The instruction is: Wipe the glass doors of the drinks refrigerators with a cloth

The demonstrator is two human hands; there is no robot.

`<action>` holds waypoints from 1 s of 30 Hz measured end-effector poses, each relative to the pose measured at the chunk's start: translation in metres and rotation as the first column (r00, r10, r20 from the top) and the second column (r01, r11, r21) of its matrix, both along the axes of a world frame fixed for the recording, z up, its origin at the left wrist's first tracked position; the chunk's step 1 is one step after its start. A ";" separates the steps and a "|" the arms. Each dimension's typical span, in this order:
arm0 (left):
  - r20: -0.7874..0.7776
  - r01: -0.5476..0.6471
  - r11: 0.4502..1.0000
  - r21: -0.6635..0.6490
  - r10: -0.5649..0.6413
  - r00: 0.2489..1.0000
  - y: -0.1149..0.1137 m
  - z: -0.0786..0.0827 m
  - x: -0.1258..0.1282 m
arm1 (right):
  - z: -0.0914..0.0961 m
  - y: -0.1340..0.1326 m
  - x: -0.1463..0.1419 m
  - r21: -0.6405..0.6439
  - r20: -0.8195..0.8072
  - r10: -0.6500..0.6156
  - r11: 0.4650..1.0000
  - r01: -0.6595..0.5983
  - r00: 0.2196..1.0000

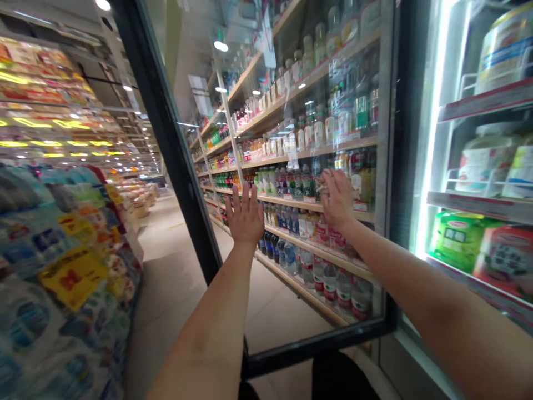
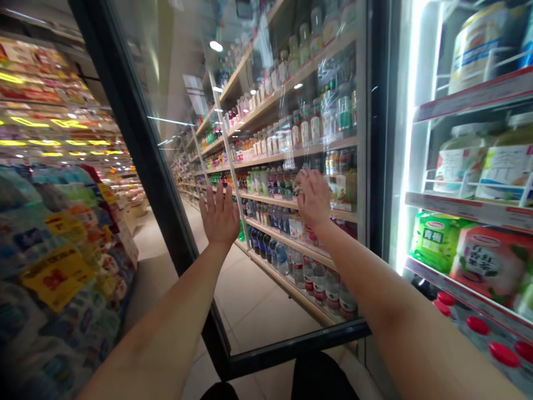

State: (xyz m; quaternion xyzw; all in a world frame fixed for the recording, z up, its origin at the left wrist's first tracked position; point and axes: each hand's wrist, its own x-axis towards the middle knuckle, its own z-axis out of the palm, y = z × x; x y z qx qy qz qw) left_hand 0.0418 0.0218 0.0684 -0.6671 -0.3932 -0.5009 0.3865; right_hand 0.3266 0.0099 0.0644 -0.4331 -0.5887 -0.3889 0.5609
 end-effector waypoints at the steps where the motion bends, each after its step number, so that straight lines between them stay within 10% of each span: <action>1: 0.002 0.004 1.000 0.000 -0.004 1.000 -0.001 0.000 0.000 | -0.001 0.003 0.002 0.028 -0.106 0.002 1.000 0.001 0.994; 7: 0.001 0.010 1.000 0.002 -0.010 1.000 -0.002 0.002 0.000 | 0.019 0.010 -0.026 0.066 -0.359 0.018 0.998 0.007 0.933; 11: 0.006 0.017 1.000 -0.003 -0.017 1.000 -0.003 0.001 0.000 | -0.005 -0.001 -0.052 -0.051 0.163 0.058 0.997 -0.051 0.985; 14: 0.007 0.020 1.000 -0.014 -0.020 1.000 -0.004 0.001 0.001 | -0.036 -0.006 -0.054 -0.049 0.550 0.077 0.997 -0.061 0.832; 19: 0.019 0.038 0.999 -0.037 -0.037 0.999 -0.003 0.001 0.000 | -0.028 -0.005 -0.041 -0.127 0.692 0.141 0.989 -0.073 0.708; 24: 0.018 0.033 0.998 -0.061 -0.032 0.999 -0.001 0.001 0.000 | 0.005 0.002 -0.023 -0.053 0.131 0.056 0.997 -0.049 0.990; 30: 0.008 0.010 0.998 -0.056 -0.010 1.000 -0.004 0.000 0.001 | -0.010 0.015 0.000 0.078 -0.507 0.028 0.997 0.013 0.862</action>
